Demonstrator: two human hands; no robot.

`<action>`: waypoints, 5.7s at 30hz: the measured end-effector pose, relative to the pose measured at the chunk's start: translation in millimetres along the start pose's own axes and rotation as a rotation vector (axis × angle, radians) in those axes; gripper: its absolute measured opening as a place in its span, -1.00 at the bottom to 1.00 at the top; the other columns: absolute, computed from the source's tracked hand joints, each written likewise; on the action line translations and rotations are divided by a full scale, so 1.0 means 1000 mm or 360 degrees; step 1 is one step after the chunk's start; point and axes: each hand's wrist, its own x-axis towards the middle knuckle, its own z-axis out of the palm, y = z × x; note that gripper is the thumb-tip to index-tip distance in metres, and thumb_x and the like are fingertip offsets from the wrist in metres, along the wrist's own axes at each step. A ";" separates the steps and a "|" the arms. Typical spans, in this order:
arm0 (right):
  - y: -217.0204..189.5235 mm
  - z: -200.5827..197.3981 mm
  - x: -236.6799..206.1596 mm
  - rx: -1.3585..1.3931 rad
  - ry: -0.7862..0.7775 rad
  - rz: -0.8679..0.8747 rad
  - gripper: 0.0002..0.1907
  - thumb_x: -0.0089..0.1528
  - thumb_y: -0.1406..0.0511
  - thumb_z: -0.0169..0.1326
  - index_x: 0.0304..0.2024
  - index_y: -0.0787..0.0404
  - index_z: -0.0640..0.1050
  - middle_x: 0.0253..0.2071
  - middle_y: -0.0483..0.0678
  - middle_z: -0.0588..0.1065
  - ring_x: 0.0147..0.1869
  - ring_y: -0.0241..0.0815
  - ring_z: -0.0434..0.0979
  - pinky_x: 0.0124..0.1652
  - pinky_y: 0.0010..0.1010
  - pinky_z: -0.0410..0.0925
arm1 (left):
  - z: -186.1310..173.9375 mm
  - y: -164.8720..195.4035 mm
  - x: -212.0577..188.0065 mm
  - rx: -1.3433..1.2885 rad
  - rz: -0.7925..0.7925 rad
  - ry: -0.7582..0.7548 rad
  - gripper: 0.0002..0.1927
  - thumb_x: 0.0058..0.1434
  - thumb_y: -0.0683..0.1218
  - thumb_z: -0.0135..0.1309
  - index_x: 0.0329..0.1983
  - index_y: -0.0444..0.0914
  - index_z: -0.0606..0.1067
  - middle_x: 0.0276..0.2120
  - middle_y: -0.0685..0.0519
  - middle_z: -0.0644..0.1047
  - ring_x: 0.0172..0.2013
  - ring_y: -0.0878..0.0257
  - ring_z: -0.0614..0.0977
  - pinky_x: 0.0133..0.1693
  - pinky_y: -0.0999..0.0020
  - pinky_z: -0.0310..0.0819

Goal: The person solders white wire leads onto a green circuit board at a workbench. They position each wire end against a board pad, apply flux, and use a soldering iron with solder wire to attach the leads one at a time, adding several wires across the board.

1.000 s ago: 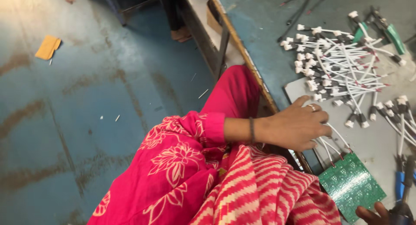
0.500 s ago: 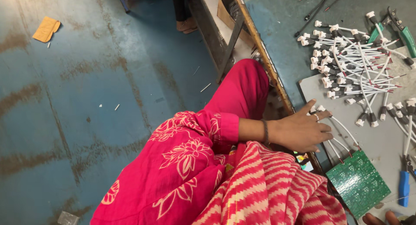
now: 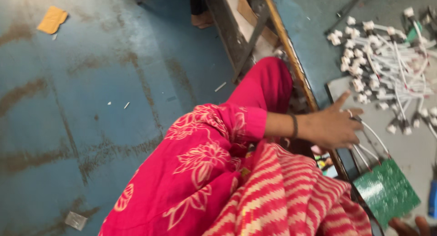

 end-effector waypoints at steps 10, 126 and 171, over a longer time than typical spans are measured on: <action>-0.039 -0.038 -0.041 -0.0200 0.0135 0.0204 -0.33 0.56 0.05 0.15 0.44 0.43 0.29 0.17 0.31 0.48 0.02 0.03 0.65 -0.24 -0.32 0.56 | -0.002 -0.026 -0.029 -0.0378 0.0317 0.0166 -0.73 0.26 0.13 0.16 -0.05 0.01 0.66 0.20 0.09 0.48 0.33 -0.07 0.33 0.24 -0.69 -0.23; -0.052 -0.051 -0.093 0.0082 0.0085 0.0128 -0.44 0.34 0.57 -0.09 0.32 0.04 0.21 0.39 0.20 0.33 0.27 -0.07 0.58 0.29 -0.24 0.46 | -0.042 0.117 -0.014 -0.1100 0.0679 -0.0019 -0.80 0.19 -0.22 0.26 -0.12 -0.26 0.60 -0.31 -0.01 0.59 -0.40 0.11 0.62 -0.35 0.27 0.46; -0.019 -0.155 -0.164 -0.0230 0.0899 0.0214 -0.24 0.24 0.65 0.04 0.37 -0.01 0.17 0.35 0.18 0.36 0.24 0.05 0.59 0.26 -0.27 0.38 | 0.011 0.221 0.171 0.0501 0.1754 0.0118 -0.84 0.02 -0.08 0.16 -0.66 -0.09 0.56 -0.54 0.03 0.58 -0.32 0.15 0.63 -0.12 0.22 0.32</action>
